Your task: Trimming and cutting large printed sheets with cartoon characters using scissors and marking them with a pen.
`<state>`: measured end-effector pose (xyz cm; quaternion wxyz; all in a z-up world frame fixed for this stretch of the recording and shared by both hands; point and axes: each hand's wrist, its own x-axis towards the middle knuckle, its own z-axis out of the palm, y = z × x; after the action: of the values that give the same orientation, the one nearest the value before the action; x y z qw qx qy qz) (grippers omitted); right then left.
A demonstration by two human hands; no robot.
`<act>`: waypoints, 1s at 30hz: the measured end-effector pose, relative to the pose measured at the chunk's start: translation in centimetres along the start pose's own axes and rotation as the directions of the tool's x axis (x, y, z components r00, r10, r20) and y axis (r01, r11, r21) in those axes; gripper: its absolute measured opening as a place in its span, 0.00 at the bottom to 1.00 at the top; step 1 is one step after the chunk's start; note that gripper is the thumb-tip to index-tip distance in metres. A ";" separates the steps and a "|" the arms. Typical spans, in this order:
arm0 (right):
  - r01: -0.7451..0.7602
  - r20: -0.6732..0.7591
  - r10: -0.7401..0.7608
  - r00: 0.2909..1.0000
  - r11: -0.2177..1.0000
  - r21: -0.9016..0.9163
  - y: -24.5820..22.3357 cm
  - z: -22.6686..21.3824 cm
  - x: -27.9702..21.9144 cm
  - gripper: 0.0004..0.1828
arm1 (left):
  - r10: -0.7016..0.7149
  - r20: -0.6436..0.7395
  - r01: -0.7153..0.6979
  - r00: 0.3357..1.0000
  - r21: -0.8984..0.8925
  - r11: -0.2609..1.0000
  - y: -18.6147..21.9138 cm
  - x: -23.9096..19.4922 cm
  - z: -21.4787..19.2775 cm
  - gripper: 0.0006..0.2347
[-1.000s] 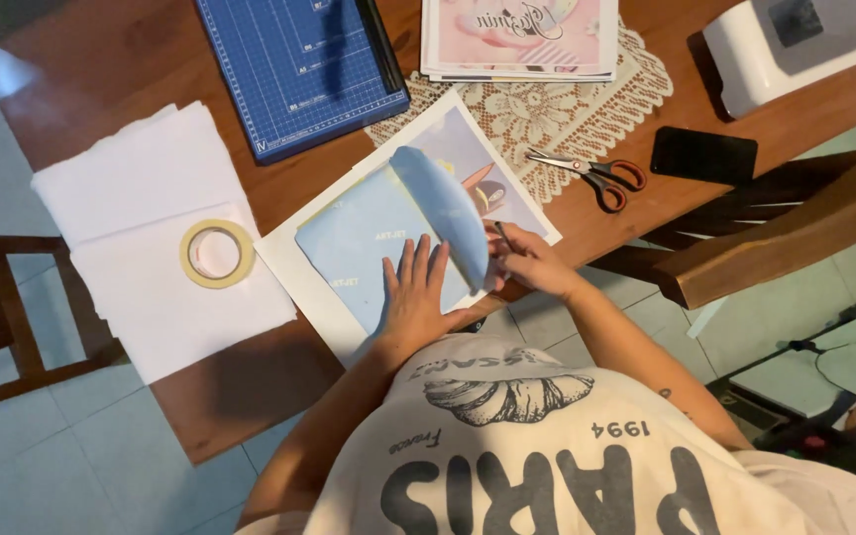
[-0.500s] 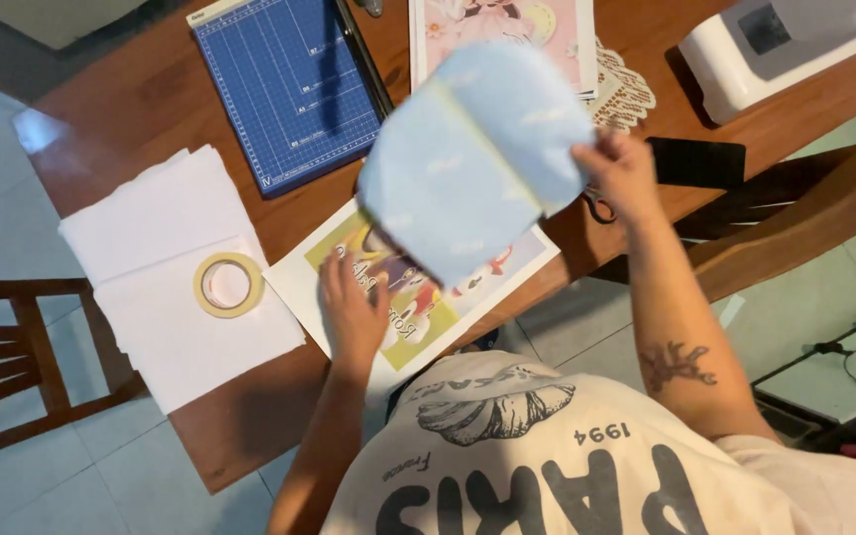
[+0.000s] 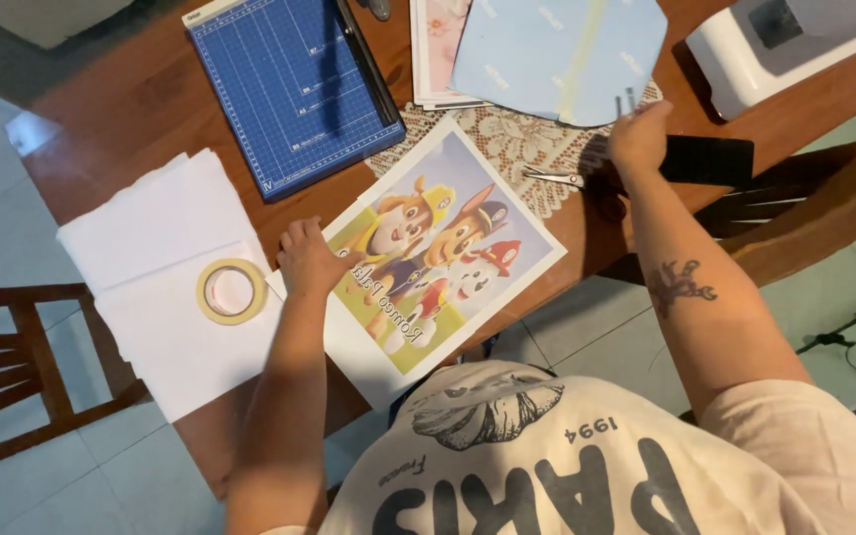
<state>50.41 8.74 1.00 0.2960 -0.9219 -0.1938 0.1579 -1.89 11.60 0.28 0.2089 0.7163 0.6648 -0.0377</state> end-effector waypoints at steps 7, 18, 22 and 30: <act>0.657 0.238 -0.664 0.709 0.500 -0.565 2.4 0.1 -2.6 0.14 | -0.042 0.129 0.042 0.991 0.006 0.999 -0.2 1.5 -0.4 0.31; 0.600 0.591 -0.176 0.787 0.437 -0.670 1.7 -3.8 -7.9 0.28 | 0.184 0.083 -0.145 0.979 -0.342 0.928 -1.1 -8.9 -8.3 0.20; 0.559 0.590 -0.079 0.803 0.445 -0.700 0.6 -4.5 -9.3 0.26 | 0.090 -0.104 -0.137 0.990 -0.696 0.705 -5.2 -11.0 -7.4 0.11; 0.525 0.519 -0.142 0.843 0.434 -0.732 1.6 -3.8 -9.9 0.24 | -0.225 -0.137 -0.089 0.965 -0.973 0.211 -9.2 -10.5 2.0 0.13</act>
<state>43.74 1.26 4.72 -0.2152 -0.8356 -0.4814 0.1540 -11.51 1.39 -0.32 0.5241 0.3944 0.5919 0.4683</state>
